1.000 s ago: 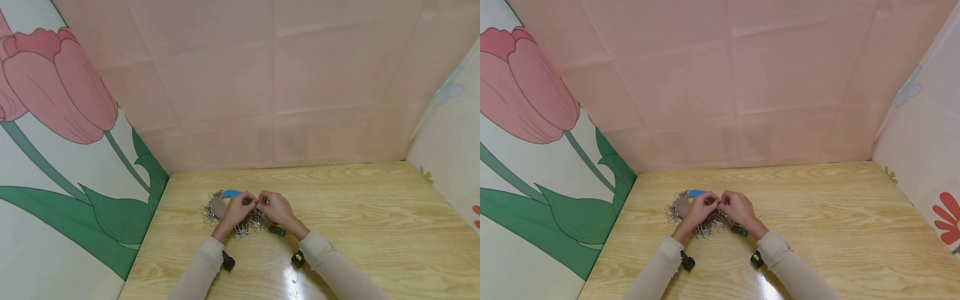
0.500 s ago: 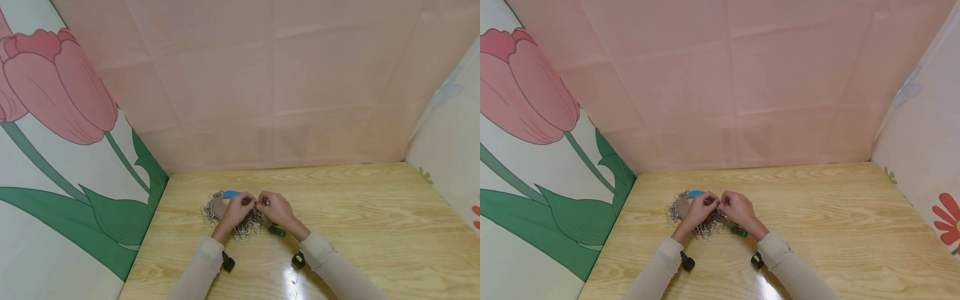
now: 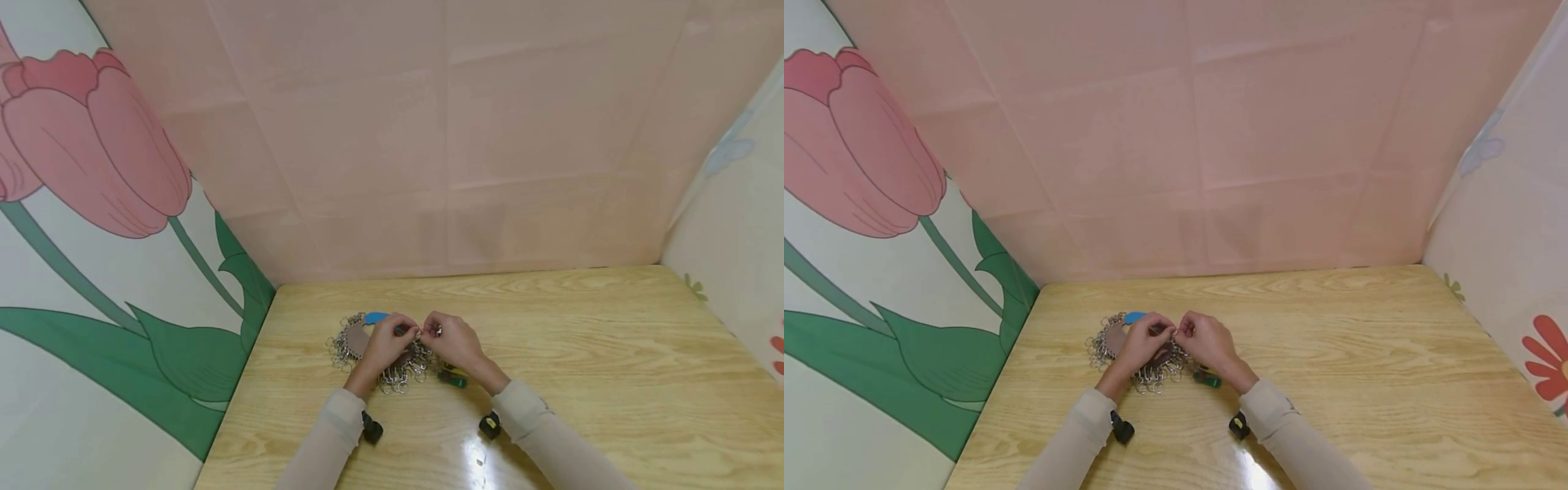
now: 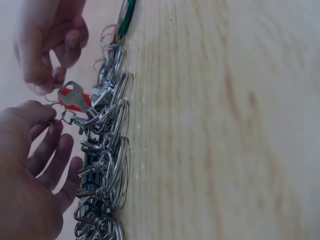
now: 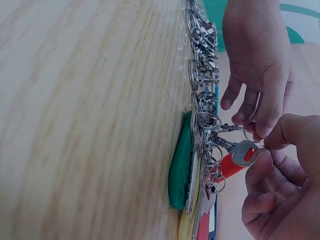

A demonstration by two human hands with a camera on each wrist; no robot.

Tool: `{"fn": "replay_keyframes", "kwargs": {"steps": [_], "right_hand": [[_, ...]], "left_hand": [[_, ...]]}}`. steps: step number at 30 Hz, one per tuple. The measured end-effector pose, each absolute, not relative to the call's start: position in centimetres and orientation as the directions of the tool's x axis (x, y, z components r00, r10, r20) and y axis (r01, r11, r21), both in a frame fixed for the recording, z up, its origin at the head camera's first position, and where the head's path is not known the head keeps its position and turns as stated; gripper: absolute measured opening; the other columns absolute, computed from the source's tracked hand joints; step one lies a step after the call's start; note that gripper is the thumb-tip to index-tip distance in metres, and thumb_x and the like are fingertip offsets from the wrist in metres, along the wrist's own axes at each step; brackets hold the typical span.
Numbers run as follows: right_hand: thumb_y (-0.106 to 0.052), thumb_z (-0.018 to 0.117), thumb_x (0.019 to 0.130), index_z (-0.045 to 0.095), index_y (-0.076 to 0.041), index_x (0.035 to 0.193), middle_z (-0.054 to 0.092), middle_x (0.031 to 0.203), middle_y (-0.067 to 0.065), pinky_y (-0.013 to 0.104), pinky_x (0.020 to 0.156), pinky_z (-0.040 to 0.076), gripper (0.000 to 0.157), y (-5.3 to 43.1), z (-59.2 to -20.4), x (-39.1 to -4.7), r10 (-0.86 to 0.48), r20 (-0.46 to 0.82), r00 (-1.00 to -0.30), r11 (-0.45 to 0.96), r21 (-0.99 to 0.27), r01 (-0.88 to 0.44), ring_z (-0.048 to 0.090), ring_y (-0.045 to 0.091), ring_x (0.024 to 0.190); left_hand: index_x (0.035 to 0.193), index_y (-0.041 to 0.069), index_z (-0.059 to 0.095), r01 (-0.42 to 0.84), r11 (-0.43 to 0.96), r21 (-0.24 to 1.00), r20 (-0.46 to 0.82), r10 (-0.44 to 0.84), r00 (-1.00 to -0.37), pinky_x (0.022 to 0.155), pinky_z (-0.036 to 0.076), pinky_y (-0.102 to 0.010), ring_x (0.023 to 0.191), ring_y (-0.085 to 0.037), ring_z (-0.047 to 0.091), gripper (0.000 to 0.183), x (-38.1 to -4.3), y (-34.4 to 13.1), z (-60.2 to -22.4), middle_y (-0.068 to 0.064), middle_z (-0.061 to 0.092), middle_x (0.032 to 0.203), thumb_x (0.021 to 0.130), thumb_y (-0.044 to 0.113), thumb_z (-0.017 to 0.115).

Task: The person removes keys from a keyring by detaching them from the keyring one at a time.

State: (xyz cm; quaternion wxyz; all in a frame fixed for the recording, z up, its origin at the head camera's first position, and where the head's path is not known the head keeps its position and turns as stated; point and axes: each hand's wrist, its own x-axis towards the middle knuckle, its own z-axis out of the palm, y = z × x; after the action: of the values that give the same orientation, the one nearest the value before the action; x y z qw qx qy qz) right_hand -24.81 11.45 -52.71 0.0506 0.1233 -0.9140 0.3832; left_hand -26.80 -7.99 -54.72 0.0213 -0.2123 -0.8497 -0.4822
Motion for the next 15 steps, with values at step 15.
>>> {"fn": "replay_keyframes", "kwargs": {"steps": [15], "right_hand": [[-0.020, 0.075, 0.088, 0.072, -0.013, 0.090, 0.068, 0.077, -0.009, 0.028, 0.057, 0.045, 0.008, 11.65, -52.56, -24.67, -0.205, 0.224, -0.953, 0.723, -0.621, -0.301, 0.054, 0.007, 0.061]], "left_hand": [[0.109, 0.011, 0.079, 0.398, 0.468, 0.789, 0.255, 0.340, -0.905, 0.070, 0.051, -0.025, 0.078, -0.009, 0.059, 0.012, -26.83, -8.14, -54.75, -0.005, 0.074, 0.104, 0.105, 0.017, 0.070]]}}
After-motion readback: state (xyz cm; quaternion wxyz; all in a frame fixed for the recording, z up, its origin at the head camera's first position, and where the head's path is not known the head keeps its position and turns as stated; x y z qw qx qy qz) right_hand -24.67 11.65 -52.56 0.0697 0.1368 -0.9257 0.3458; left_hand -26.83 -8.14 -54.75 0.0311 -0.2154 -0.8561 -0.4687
